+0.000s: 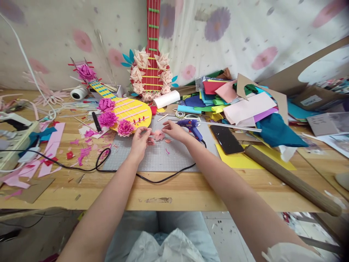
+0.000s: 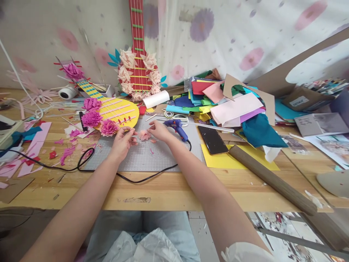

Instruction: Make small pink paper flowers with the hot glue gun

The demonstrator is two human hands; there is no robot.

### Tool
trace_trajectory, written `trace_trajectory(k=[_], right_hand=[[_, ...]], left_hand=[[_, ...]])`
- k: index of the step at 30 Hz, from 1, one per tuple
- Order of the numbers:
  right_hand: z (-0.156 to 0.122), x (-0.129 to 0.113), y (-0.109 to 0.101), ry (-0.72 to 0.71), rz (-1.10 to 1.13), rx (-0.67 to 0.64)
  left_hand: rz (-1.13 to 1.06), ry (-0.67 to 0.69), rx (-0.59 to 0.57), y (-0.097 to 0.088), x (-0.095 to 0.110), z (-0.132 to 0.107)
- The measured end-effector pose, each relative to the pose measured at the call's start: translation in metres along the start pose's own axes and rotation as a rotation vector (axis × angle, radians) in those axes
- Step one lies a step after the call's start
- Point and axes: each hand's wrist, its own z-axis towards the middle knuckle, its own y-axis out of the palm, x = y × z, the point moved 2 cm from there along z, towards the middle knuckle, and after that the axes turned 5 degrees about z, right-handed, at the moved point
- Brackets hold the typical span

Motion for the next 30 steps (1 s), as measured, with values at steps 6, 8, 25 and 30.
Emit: trace_trajectory(k=[6, 8, 25, 30], right_hand=[[0.006, -0.01, 0.009, 0.112, 0.191, -0.067], [0.002, -0.013, 0.007, 0.124, 0.281, -0.07], [-0.039, 0.015, -0.003, -0.111, 0.57, 0.192], [-0.039, 0.014, 0.001, -0.165, 0.515, 0.249]], left_hand=[[-0.017, 0.034, 0.037, -0.002, 0.001, 0.001], [-0.032, 0.048, 0.042, -0.003, 0.003, 0.002], [0.206, 0.054, -0.033, 0.008, -0.01, -0.004], [0.27, 0.035, -0.025, 0.008, -0.009, -0.006]])
